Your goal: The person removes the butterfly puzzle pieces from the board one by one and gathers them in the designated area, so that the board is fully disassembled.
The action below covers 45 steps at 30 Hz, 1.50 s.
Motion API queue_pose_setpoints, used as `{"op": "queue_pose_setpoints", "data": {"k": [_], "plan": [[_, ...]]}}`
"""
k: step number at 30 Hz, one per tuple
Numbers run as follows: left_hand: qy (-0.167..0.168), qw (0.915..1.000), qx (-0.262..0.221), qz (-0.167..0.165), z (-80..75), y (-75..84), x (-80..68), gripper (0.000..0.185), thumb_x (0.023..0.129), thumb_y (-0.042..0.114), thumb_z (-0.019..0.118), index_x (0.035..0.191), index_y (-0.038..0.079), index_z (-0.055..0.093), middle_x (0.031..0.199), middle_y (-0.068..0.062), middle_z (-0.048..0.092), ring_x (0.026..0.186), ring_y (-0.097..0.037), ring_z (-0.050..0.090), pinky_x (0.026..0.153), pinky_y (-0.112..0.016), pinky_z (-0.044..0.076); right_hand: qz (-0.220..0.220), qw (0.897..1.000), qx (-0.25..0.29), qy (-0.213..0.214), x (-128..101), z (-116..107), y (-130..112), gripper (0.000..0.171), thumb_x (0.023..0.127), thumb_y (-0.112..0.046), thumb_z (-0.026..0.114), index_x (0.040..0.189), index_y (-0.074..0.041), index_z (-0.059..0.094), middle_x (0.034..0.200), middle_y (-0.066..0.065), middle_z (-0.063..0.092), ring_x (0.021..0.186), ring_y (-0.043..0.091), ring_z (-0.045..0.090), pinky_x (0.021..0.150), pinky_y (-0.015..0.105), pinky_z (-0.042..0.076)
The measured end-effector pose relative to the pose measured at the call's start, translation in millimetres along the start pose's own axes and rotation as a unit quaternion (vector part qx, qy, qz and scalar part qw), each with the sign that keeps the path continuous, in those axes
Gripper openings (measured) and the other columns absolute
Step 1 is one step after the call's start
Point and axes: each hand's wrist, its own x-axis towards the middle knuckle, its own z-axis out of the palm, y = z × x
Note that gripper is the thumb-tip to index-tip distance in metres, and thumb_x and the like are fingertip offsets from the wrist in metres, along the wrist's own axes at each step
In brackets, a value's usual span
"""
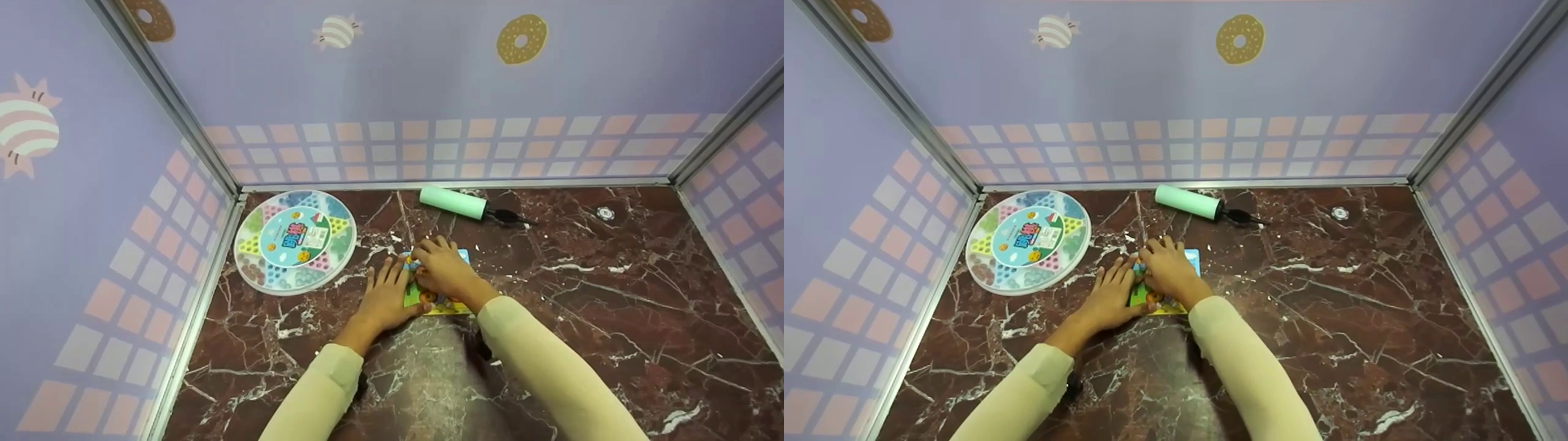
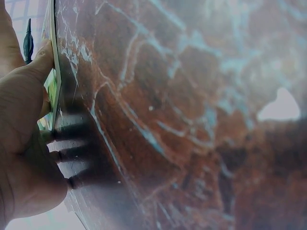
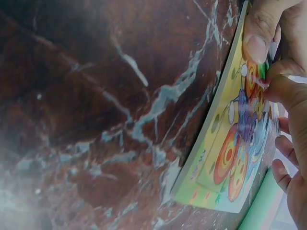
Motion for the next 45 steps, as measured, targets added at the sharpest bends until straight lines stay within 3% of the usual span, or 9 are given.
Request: {"op": "queue_pose_setpoints", "data": {"k": [6,10,17,25,34,45], "plan": [[0.007,1.0000,0.004,0.003,0.9,-0.2,1.3,0.095,0.100,0.075,0.064,0.165,0.008,0.047,0.186,-0.015,0.020,0.174,-0.042,0.013,0.137,-0.072,0.010,-0.016,1.000,0.002,0.023,-8.4,-2.1,10.9,0.018,0.099,-0.024,0.081,0.107,-0.008,0.079,0.141,0.015,0.067,0.126,0.041,0.058,0.101,0.065,0.052],[0.009,0.9999,0.006,0.005,1.8,-0.8,2.7,0.083,0.100,0.074,0.065,0.154,0.011,0.057,0.186,-0.015,0.020,0.174,-0.042,0.013,0.138,-0.071,0.009,-0.025,0.999,0.003,0.043,-13.8,-3.4,19.1,0.015,0.096,-0.023,0.082,0.099,-0.008,0.080,0.137,0.014,0.068,0.122,0.039,0.060,0.099,0.064,0.055],[0.003,1.0000,0.003,0.002,2.8,-1.2,3.6,0.079,0.100,0.075,0.064,0.147,0.011,0.058,0.186,-0.015,0.018,0.174,-0.041,0.011,0.138,-0.070,0.007,-0.032,0.997,0.000,0.066,-25.1,-7.6,31.8,0.014,0.093,-0.023,0.085,0.097,-0.010,0.081,0.129,0.011,0.069,0.117,0.036,0.061,0.097,0.061,0.058],[0.011,0.9999,-0.005,0.004,1.6,-0.1,1.3,0.087,0.099,0.074,0.067,0.154,0.008,0.056,0.186,-0.015,0.019,0.174,-0.042,0.013,0.138,-0.071,0.009,-0.043,0.995,0.008,0.085,-39.0,-12.9,52.4,0.018,0.090,-0.021,0.086,0.097,-0.006,0.080,0.130,0.016,0.071,0.113,0.042,0.063,0.096,0.063,0.059],[0.016,0.9998,-0.012,0.006,0.5,1.1,1.3,0.075,0.098,0.073,0.069,0.140,0.011,0.061,0.185,-0.017,0.021,0.173,-0.044,0.014,0.138,-0.072,0.009,-0.037,0.994,0.033,0.101,-58.5,-18.9,79.3,0.018,0.088,-0.015,0.088,0.101,-0.005,0.080,0.126,0.019,0.073,0.111,0.043,0.065,0.110,0.066,0.053],[0.020,0.9996,-0.014,0.011,4.1,-2.3,3.4,0.072,0.098,0.072,0.069,0.137,0.012,0.061,0.185,-0.017,0.021,0.173,-0.044,0.014,0.137,-0.072,0.009,-0.029,0.993,0.020,0.116,-79.4,-26.4,104.3,0.020,0.086,-0.011,0.086,0.103,-0.005,0.078,0.119,0.017,0.074,0.107,0.041,0.066,0.100,0.058,0.057]]}}
